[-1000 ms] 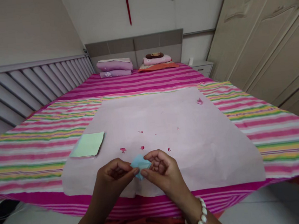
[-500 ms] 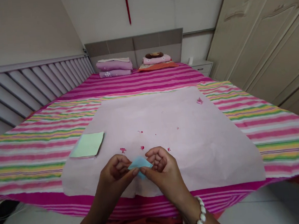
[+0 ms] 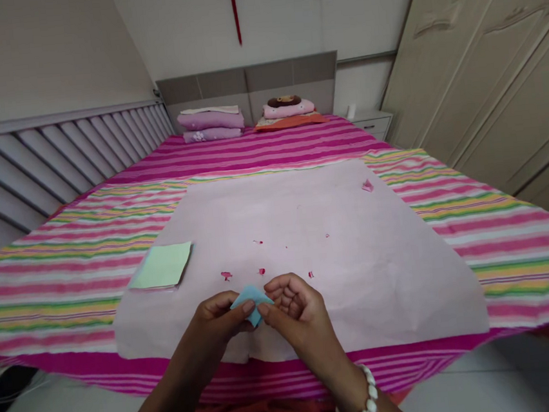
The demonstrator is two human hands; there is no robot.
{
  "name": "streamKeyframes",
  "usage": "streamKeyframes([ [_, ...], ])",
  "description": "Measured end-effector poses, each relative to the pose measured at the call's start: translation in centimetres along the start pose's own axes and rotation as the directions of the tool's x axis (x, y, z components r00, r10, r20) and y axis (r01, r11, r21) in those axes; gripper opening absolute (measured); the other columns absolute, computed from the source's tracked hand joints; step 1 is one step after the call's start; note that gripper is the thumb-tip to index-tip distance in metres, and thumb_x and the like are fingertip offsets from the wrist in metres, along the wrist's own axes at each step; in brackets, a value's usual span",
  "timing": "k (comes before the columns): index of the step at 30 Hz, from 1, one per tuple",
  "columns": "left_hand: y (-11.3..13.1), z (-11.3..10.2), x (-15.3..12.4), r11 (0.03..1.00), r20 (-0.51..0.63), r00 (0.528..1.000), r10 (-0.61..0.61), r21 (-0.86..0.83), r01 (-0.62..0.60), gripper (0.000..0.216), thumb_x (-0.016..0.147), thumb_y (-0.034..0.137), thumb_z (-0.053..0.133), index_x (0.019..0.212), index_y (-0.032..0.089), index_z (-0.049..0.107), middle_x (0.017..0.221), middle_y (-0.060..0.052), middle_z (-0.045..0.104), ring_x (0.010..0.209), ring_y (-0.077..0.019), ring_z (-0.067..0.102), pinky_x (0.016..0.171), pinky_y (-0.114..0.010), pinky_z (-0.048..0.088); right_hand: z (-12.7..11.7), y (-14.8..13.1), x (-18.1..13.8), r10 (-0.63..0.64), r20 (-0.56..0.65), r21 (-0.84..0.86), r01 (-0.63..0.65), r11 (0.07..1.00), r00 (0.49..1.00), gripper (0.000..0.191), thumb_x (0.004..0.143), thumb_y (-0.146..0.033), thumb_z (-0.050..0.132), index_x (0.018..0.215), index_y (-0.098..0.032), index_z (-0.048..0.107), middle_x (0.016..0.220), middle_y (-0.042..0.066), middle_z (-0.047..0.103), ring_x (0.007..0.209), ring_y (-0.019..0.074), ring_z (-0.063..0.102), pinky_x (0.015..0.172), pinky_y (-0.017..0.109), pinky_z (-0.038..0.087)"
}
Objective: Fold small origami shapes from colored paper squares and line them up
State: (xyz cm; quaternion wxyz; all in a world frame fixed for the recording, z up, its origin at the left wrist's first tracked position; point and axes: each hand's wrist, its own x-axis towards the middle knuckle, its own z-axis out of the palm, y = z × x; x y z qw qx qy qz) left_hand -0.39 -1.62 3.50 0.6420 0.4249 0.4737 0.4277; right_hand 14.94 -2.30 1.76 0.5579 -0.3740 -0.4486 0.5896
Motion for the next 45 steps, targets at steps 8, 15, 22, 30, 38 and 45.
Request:
streamKeyframes([
  [8, 0.0, -0.5, 0.2, 0.999, 0.05, 0.998, 0.022, 0.049, -0.025, 0.013, 0.069, 0.028, 0.074, 0.066, 0.016, 0.072, 0.063, 0.0, 0.068, 0.064, -0.0122, 0.06, 0.064, -0.023, 0.048, -0.2, -0.1, 0.1, 0.007, -0.013, 0.039, -0.006, 0.999, 1.0, 0.022, 0.071, -0.028, 0.076, 0.084, -0.02, 0.06, 0.07, -0.002, 0.061, 0.057, 0.0102, 0.055, 0.053, 0.023, 0.047],
  [15, 0.0, -0.5, 0.3, 0.997, 0.04, 0.999, 0.034, 0.074, -0.037, 0.01, 0.069, 0.025, 0.075, 0.067, 0.016, 0.072, 0.061, 0.001, 0.067, 0.063, -0.0117, 0.057, 0.063, -0.023, 0.045, -0.1, -0.3, 0.2, -0.025, -0.026, 0.029, 0.026, 0.999, 0.999, 0.025, 0.071, -0.025, 0.076, 0.091, -0.021, 0.063, 0.067, -0.004, 0.06, 0.057, 0.0104, 0.057, 0.054, 0.022, 0.047],
  [22, 0.1, 0.1, 0.6, 0.997, 0.001, 0.999, 0.051, 0.065, -0.051, 0.018, 0.064, 0.031, 0.078, 0.062, 0.015, 0.069, 0.058, 0.001, 0.065, 0.057, -0.0123, 0.056, 0.059, -0.024, 0.043, 0.1, -0.4, 0.2, -0.075, -0.056, -0.034, 0.073, 0.997, 0.996, 0.023, 0.071, -0.022, 0.075, 0.092, -0.021, 0.065, 0.064, -0.003, 0.06, 0.057, 0.0107, 0.057, 0.056, 0.023, 0.046],
  [30, -0.4, -0.6, 1.3, 0.988, -0.06, 0.987, 0.15, 0.035, -0.148, 0.023, 0.068, 0.033, 0.076, 0.057, 0.015, 0.067, 0.057, 0.0, 0.065, 0.059, -0.0124, 0.055, 0.062, -0.024, 0.042, -0.2, 0.1, 0.5, -0.065, -0.075, 0.053, 0.069, 0.996, 0.995, 0.029, 0.071, -0.019, 0.075, 0.099, -0.023, 0.066, 0.063, -0.005, 0.061, 0.055, 0.0104, 0.06, 0.055, 0.022, 0.047],
  [38, -0.8, -0.3, 1.3, 0.996, -0.129, 0.988, 0.089, 0.005, -0.089, 0.021, 0.071, 0.037, 0.074, 0.072, 0.016, 0.072, 0.065, 0.0, 0.065, 0.065, -0.0116, 0.057, 0.064, -0.023, 0.045, -0.4, 0.6, 0.7, -0.064, -0.114, 0.084, 0.074, 0.994, 0.991, 0.037, 0.074, -0.02, 0.073, 0.111, -0.023, 0.065, 0.063, -0.004, 0.064, 0.056, 0.0116, 0.061, 0.056, 0.024, 0.048],
  [45, -1.4, 0.2, 0.9, 0.99, -0.018, 0.999, 0.046, -0.132, -0.048, 0.025, 0.072, 0.036, 0.073, 0.066, 0.013, 0.063, 0.058, 0.001, 0.062, 0.058, -0.009, 0.055, 0.06, -0.02, 0.043, -0.9, 0.3, 0.8, -0.036, 0.0, 0.124, 0.036, 0.992, 0.999, 0.036, 0.079, -0.025, 0.07, 0.113, -0.024, 0.063, 0.074, -0.001, 0.065, 0.062, 0.0124, 0.06, 0.059, 0.025, 0.046],
])
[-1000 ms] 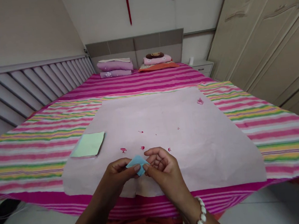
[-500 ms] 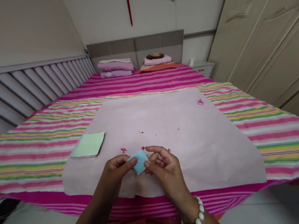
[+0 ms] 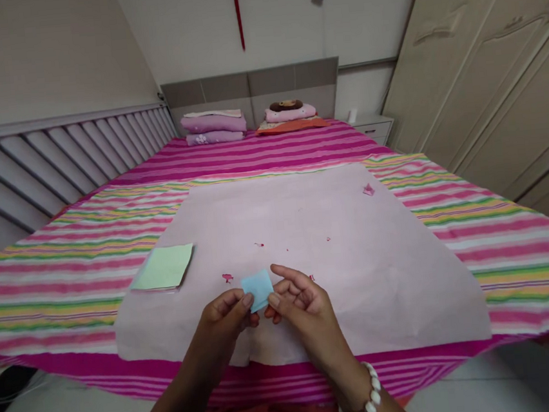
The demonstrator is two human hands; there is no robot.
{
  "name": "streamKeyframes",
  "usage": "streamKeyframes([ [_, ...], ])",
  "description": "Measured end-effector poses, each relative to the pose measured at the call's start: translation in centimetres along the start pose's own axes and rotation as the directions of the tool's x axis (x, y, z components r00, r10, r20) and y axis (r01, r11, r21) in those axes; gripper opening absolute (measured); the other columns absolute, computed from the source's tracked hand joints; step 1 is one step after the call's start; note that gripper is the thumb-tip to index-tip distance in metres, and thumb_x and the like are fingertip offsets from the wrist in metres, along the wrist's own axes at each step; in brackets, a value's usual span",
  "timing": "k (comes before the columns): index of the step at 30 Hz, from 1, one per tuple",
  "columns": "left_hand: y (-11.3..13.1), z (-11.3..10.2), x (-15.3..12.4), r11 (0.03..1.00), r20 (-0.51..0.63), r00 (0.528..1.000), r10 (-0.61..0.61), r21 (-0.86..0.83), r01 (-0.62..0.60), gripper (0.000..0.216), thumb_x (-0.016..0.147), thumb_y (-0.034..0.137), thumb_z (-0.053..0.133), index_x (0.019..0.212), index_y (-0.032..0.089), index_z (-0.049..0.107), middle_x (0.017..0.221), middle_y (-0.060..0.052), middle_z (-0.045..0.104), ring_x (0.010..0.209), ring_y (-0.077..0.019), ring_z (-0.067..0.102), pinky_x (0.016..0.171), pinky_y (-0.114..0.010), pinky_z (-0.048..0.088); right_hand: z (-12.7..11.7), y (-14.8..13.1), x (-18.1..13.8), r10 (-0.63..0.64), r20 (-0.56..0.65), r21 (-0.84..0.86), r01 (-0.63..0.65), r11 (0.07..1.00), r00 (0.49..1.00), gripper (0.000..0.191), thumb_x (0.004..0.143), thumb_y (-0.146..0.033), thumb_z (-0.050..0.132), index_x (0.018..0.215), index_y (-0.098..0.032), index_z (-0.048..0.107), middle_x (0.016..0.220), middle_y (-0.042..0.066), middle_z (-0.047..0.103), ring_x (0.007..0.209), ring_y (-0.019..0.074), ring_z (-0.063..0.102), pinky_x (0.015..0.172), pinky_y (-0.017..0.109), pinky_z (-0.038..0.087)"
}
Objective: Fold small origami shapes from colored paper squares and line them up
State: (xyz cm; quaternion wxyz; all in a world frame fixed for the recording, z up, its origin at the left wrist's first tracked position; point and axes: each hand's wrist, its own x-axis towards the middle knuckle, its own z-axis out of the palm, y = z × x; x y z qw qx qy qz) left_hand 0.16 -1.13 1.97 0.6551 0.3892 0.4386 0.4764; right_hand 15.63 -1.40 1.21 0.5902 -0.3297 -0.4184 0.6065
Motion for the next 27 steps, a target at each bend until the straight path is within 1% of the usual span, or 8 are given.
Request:
streamKeyframes([
  [3, 0.2, -0.2, -0.1, 0.981, 0.129, 0.989, -0.077, -0.169, 0.099, 0.025, 0.074, 0.032, 0.073, 0.066, 0.012, 0.061, 0.055, 0.002, 0.056, 0.051, -0.0051, 0.048, 0.053, -0.016, 0.038, -0.4, 0.1, 0.2, 0.041, 0.087, 0.089, -0.049, 0.995, 0.995, 0.034, 0.081, -0.029, 0.066, 0.114, -0.023, 0.065, 0.094, 0.004, 0.067, 0.081, 0.0166, 0.06, 0.073, 0.029, 0.047],
  [6, 0.0, -0.3, -0.2, 0.883, 0.337, 0.916, -0.218, -0.333, 0.332, 0.023, 0.073, 0.026, 0.074, 0.068, 0.01, 0.06, 0.057, 0.003, 0.052, 0.048, -0.0025, 0.044, 0.05, -0.014, 0.035, -0.6, 0.4, 0.4, 0.086, 0.171, 0.091, -0.102, 0.991, 0.981, 0.039, 0.073, -0.026, 0.072, 0.112, -0.024, 0.066, 0.111, 0.006, 0.065, 0.098, 0.0205, 0.057, 0.086, 0.032, 0.044],
  [11, -0.8, 0.2, -0.5, 0.688, 0.506, 0.795, -0.334, -0.445, 0.573, 0.016, 0.072, 0.02, 0.074, 0.079, 0.011, 0.063, 0.063, 0.003, 0.052, 0.05, -0.0022, 0.047, 0.05, -0.013, 0.035, -0.1, 0.4, 0.4, 0.109, 0.258, 0.084, -0.134, 0.987, 0.96, 0.012, 0.075, -0.026, 0.072, 0.086, -0.02, 0.071, 0.087, 0.002, 0.066, 0.077, 0.0148, 0.06, 0.073, 0.027, 0.047],
  [13, -0.8, 0.4, -0.5, 0.697, 0.51, 0.775, -0.373, -0.398, 0.597, 0.018, 0.071, 0.024, 0.074, 0.078, 0.01, 0.065, 0.064, 0.002, 0.054, 0.051, -0.0035, 0.049, 0.05, -0.015, 0.036, 0.0, 0.2, 0.4, 0.123, 0.254, 0.104, -0.153, 0.983, 0.959, 0.008, 0.076, -0.025, 0.071, 0.077, -0.018, 0.068, 0.071, 0.0, 0.064, 0.062, 0.0116, 0.058, 0.062, 0.024, 0.047],
  [16, -0.2, 0.1, -0.3, 0.868, 0.399, 0.837, -0.374, -0.167, 0.468, 0.021, 0.074, 0.031, 0.069, 0.076, 0.01, 0.067, 0.068, -0.003, 0.06, 0.056, -0.0083, 0.054, 0.053, -0.02, 0.039, -0.2, -0.1, 0.4, 0.165, 0.274, 0.114, -0.202, 0.973, 0.948, 0.012, 0.079, -0.027, 0.068, 0.073, -0.018, 0.065, 0.057, -0.003, 0.059, 0.048, 0.0106, 0.054, 0.051, 0.023, 0.045],
  [20, 1.0, -1.1, 0.0, 0.994, 0.165, 0.981, -0.104, 0.056, 0.096, 0.023, 0.078, 0.029, 0.066, 0.096, 0.016, 0.069, 0.09, -0.006, 0.068, 0.086, -0.0166, 0.061, 0.076, -0.027, 0.044, -0.8, -0.6, 0.5, 0.131, 0.155, 0.019, -0.135, 0.991, 0.979, 0.01, 0.074, -0.023, 0.074, 0.07, -0.016, 0.067, 0.066, 0.0, 0.068, 0.063, 0.0113, 0.06, 0.066, 0.023, 0.048],
  [23, 1.9, -1.4, -0.1, 0.99, 0.181, 0.983, -0.03, 0.14, 0.004, 0.027, 0.078, 0.033, 0.067, 0.099, 0.017, 0.07, 0.084, -0.005, 0.069, 0.081, -0.017, 0.061, 0.076, -0.029, 0.045, -0.9, -0.7, 0.6, 0.17, 0.142, -0.055, -0.164, 0.985, 0.975, 0.012, 0.072, -0.025, 0.075, 0.07, -0.015, 0.068, 0.064, 0.0, 0.069, 0.06, 0.011, 0.061, 0.062, 0.022, 0.048],
  [27, 2.3, -0.8, -0.3, 0.969, 0.169, 0.986, -0.002, 0.242, -0.039, 0.014, 0.069, 0.028, 0.075, 0.073, 0.015, 0.072, 0.058, 0.001, 0.062, 0.057, -0.011, 0.053, 0.058, -0.024, 0.042, -0.3, -0.7, 0.3, 0.209, 0.134, -0.092, -0.198, 0.976, 0.969, 0.016, 0.068, -0.027, 0.079, 0.066, -0.016, 0.067, 0.062, 0.001, 0.07, 0.051, 0.0106, 0.06, 0.053, 0.022, 0.047],
])
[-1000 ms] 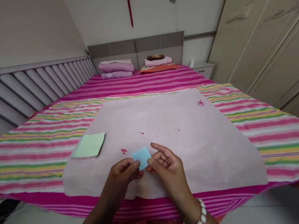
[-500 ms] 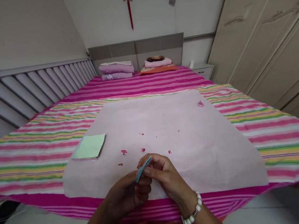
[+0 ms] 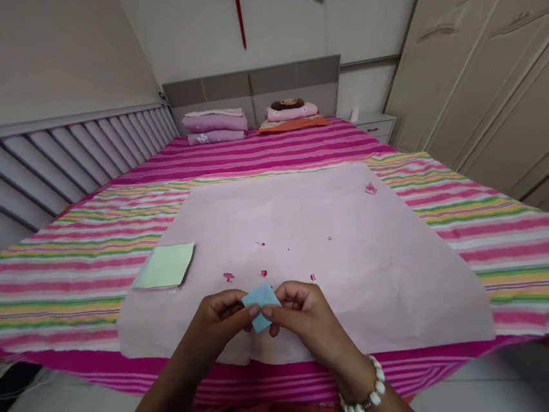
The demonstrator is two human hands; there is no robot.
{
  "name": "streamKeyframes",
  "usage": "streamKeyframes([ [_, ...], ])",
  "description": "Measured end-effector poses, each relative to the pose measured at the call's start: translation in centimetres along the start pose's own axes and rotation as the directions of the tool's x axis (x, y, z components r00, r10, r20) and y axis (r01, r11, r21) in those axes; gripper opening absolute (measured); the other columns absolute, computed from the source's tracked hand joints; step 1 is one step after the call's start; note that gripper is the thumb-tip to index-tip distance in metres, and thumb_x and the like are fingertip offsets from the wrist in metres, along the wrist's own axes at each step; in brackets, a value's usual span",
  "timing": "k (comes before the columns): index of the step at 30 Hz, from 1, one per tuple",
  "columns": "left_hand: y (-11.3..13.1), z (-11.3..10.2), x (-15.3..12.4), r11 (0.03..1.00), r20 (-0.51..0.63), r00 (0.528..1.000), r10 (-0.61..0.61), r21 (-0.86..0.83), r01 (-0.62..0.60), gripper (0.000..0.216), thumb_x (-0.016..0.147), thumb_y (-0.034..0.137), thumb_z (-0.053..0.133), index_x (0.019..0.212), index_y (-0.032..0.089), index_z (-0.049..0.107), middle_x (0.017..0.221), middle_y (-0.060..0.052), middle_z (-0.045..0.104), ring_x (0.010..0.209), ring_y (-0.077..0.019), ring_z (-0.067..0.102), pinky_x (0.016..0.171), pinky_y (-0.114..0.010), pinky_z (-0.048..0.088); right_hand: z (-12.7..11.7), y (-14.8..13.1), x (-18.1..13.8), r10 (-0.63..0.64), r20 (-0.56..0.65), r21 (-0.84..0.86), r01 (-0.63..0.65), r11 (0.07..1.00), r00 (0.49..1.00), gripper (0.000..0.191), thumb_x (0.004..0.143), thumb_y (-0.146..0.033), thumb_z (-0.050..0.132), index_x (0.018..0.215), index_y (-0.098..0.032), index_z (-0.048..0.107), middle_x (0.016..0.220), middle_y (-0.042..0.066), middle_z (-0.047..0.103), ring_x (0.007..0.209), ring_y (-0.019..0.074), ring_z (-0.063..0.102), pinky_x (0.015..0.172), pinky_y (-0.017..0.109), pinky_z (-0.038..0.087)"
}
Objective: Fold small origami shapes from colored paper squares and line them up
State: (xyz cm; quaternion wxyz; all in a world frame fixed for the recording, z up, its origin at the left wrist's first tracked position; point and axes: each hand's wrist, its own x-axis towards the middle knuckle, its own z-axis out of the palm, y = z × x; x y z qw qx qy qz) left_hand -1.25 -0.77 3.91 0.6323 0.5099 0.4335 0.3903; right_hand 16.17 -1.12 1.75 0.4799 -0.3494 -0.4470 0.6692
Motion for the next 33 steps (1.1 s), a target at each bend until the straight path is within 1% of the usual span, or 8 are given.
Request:
streamKeyframes([
  [3, -0.2, 0.5, 0.1, 1.0, -0.05, 0.998, 0.022, -0.019, -0.023, 0.015, 0.07, 0.028, 0.073, 0.064, 0.015, 0.069, 0.054, 0.001, 0.06, 0.054, -0.0101, 0.052, 0.055, -0.023, 0.041, 0.3, 0.0, -0.3, -0.03, -0.06, 0.001, 0.03, 1.0, 0.998, 0.016, 0.066, -0.026, 0.08, 0.067, -0.016, 0.067, 0.057, 0.0, 0.069, 0.046, 0.0098, 0.059, 0.047, 0.02, 0.043],
  [6, -0.4, 0.8, 0.1, 0.999, -0.065, 0.998, 0.025, -0.046, -0.028, 0.014, 0.069, 0.027, 0.072, 0.065, 0.015, 0.068, 0.056, 0.0, 0.062, 0.055, -0.0108, 0.053, 0.055, -0.023, 0.042, 0.3, 0.1, -0.5, -0.052, -0.09, 0.019, 0.054, 0.998, 0.995, 0.016, 0.066, -0.026, 0.08, 0.07, -0.016, 0.068, 0.051, -0.001, 0.067, 0.042, 0.0101, 0.059, 0.044, 0.019, 0.041],
  [9, -0.2, 0.9, 0.1, 0.999, -0.068, 0.998, 0.02, -0.038, -0.023, 0.01, 0.068, 0.024, 0.073, 0.07, 0.015, 0.07, 0.058, 0.001, 0.062, 0.055, -0.0099, 0.052, 0.056, -0.022, 0.042, 0.3, 0.2, -0.6, -0.045, -0.098, 0.029, 0.048, 0.998, 0.994, 0.016, 0.066, -0.025, 0.08, 0.069, -0.016, 0.068, 0.048, -0.001, 0.066, 0.04, 0.0097, 0.058, 0.043, 0.019, 0.042],
  [13, 0.1, 0.8, -0.1, 0.999, -0.053, 0.998, 0.026, -0.03, -0.027, 0.007, 0.069, 0.022, 0.072, 0.07, 0.016, 0.071, 0.055, 0.002, 0.06, 0.054, -0.0096, 0.052, 0.053, -0.022, 0.041, 0.3, 0.1, -0.6, -0.042, -0.083, 0.048, 0.046, 0.998, 0.996, 0.013, 0.067, -0.024, 0.079, 0.069, -0.016, 0.069, 0.046, -0.001, 0.066, 0.039, 0.0089, 0.057, 0.044, 0.018, 0.043],
  [18, -0.3, 0.4, 0.0, 0.997, -0.048, 0.998, 0.041, -0.068, -0.044, 0.003, 0.069, 0.019, 0.071, 0.07, 0.017, 0.072, 0.053, 0.002, 0.061, 0.053, -0.01, 0.054, 0.053, -0.022, 0.042, 0.4, 0.0, -0.6, -0.039, -0.087, 0.08, 0.046, 0.996, 0.995, 0.008, 0.067, -0.021, 0.077, 0.069, -0.017, 0.071, 0.046, -0.001, 0.066, 0.039, 0.0094, 0.058, 0.044, 0.019, 0.044],
  [23, -1.0, 0.1, 0.1, 0.992, -0.039, 0.996, 0.08, -0.096, -0.083, 0.009, 0.073, 0.017, 0.068, 0.076, 0.02, 0.075, 0.061, 0.0, 0.066, 0.06, -0.0122, 0.057, 0.057, -0.023, 0.043, 0.4, -0.4, -0.6, -0.047, -0.098, 0.124, 0.059, 0.991, 0.994, 0.006, 0.065, -0.018, 0.076, 0.07, -0.019, 0.074, 0.051, -0.001, 0.067, 0.042, 0.0112, 0.06, 0.044, 0.022, 0.046],
  [29, -0.3, 0.3, -0.3, 0.982, 0.001, 0.982, 0.189, -0.022, -0.189, 0.018, 0.076, 0.013, 0.06, 0.076, 0.02, 0.076, 0.073, -0.002, 0.067, 0.067, -0.0132, 0.057, 0.061, -0.025, 0.045, 0.4, -0.4, -0.7, -0.059, -0.117, 0.146, 0.076, 0.986, 0.991, 0.011, 0.063, -0.011, 0.069, 0.067, -0.02, 0.073, 0.053, -0.002, 0.067, 0.042, 0.0111, 0.06, 0.045, 0.022, 0.046],
  [33, 0.1, 0.6, -0.5, 0.986, -0.018, 0.987, 0.161, 0.039, -0.16, 0.009, 0.075, 0.023, 0.068, 0.071, 0.017, 0.074, 0.069, -0.003, 0.066, 0.064, -0.0134, 0.057, 0.059, -0.025, 0.044, 0.2, -0.1, -0.7, -0.103, -0.095, 0.083, 0.111, 0.99, 0.99, 0.011, 0.066, -0.011, 0.067, 0.07, -0.02, 0.073, 0.057, -0.001, 0.068, 0.045, 0.0112, 0.06, 0.048, 0.024, 0.047],
])
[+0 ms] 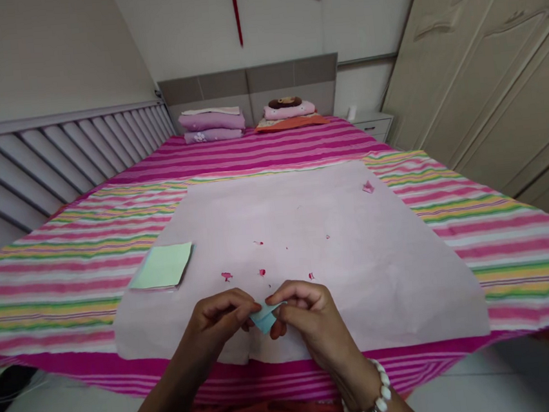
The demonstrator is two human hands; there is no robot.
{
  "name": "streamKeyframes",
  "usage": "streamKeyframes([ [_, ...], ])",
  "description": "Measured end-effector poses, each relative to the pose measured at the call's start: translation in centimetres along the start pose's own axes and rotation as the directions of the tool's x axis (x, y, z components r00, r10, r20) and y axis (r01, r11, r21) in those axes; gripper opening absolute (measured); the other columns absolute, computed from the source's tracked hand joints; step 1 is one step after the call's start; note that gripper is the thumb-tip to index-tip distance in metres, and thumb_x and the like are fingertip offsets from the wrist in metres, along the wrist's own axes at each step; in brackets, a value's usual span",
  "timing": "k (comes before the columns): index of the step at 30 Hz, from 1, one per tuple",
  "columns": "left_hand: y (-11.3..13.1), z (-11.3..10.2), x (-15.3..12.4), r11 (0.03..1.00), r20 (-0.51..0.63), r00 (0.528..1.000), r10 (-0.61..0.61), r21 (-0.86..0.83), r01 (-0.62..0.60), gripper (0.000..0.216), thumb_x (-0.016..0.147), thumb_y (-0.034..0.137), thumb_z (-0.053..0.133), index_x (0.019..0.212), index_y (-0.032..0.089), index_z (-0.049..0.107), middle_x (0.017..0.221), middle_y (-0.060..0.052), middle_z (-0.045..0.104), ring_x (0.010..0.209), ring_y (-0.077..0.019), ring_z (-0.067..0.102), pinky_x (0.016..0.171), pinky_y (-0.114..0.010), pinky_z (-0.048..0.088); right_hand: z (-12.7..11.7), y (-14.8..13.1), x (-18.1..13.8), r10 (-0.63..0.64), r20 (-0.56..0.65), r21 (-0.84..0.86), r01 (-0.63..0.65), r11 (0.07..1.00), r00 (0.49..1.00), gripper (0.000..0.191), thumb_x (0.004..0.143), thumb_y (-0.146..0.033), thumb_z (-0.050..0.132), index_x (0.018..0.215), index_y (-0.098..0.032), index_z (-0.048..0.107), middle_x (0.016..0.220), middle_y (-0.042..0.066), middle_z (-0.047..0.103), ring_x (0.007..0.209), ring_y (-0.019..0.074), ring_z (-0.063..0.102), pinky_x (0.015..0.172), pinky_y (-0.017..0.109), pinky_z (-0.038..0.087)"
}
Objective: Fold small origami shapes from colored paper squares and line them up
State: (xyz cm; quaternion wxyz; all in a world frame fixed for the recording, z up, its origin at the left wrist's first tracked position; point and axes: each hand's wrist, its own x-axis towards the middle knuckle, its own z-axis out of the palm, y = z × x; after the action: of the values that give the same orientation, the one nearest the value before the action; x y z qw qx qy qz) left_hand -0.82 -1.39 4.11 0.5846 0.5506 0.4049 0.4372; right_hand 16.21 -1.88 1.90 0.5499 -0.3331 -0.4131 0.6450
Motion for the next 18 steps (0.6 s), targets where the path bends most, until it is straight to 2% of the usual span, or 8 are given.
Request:
streamKeyframes([
  [4, -0.55, 0.19, 0.05, 0.999, -0.056, 0.998, -0.038, 0.009, 0.039, 0.013, 0.065, 0.025, 0.078, 0.064, 0.017, 0.068, 0.062, -0.002, 0.065, 0.06, -0.0132, 0.056, 0.056, -0.025, 0.043, -0.37, 0.14, -0.25, -0.04, 0.042, -0.063, 0.042, 0.997, 0.998, 0.01, 0.073, -0.016, 0.068, 0.081, -0.02, 0.072, 0.058, 0.0, 0.068, 0.05, 0.0124, 0.062, 0.054, 0.025, 0.048],
  [9, -0.71, 0.31, -0.26, 0.995, -0.108, 0.994, 0.01, 0.1, 0.001, 0.015, 0.068, 0.024, 0.076, 0.063, 0.018, 0.064, 0.058, -0.001, 0.061, 0.06, -0.0142, 0.055, 0.055, -0.025, 0.041, -0.44, -0.38, -0.54, -0.026, 0.098, -0.04, 0.03, 0.999, 0.995, 0.026, 0.076, -0.027, 0.07, 0.1, -0.02, 0.068, 0.072, 0.002, 0.068, 0.06, 0.0142, 0.063, 0.061, 0.028, 0.049],
  [13, -0.1, 0.65, -0.66, 0.988, -0.126, 0.992, 0.029, 0.157, -0.009, 0.013, 0.07, 0.025, 0.074, 0.065, 0.018, 0.064, 0.061, -0.001, 0.063, 0.058, -0.0137, 0.055, 0.054, -0.025, 0.041, -0.21, -0.55, -0.44, 0.043, 0.09, -0.099, -0.034, 0.995, 0.995, 0.022, 0.07, -0.028, 0.078, 0.087, -0.019, 0.069, 0.064, 0.0, 0.066, 0.056, 0.0125, 0.06, 0.054, 0.024, 0.048],
  [15, 0.03, 0.77, -0.75, 0.987, -0.121, 0.992, 0.046, 0.16, -0.026, 0.013, 0.071, 0.025, 0.074, 0.065, 0.018, 0.064, 0.062, -0.001, 0.064, 0.058, -0.0137, 0.055, 0.054, -0.025, 0.042, -0.11, -0.47, -0.36, 0.031, 0.063, -0.152, -0.021, 0.988, 0.998, 0.017, 0.07, -0.028, 0.078, 0.079, -0.018, 0.069, 0.058, -0.001, 0.065, 0.052, 0.0113, 0.058, 0.049, 0.022, 0.045],
  [18, -0.11, 0.73, -0.78, 0.987, -0.128, 0.99, 0.058, 0.153, -0.038, 0.009, 0.071, 0.025, 0.074, 0.074, 0.02, 0.068, 0.067, -0.002, 0.066, 0.06, -0.0139, 0.056, 0.055, -0.025, 0.043, -0.04, -0.39, -0.28, 0.008, 0.055, -0.183, 0.003, 0.983, 0.998, 0.014, 0.071, -0.029, 0.077, 0.076, -0.018, 0.07, 0.061, 0.0, 0.066, 0.053, 0.0109, 0.058, 0.049, 0.022, 0.046],
])
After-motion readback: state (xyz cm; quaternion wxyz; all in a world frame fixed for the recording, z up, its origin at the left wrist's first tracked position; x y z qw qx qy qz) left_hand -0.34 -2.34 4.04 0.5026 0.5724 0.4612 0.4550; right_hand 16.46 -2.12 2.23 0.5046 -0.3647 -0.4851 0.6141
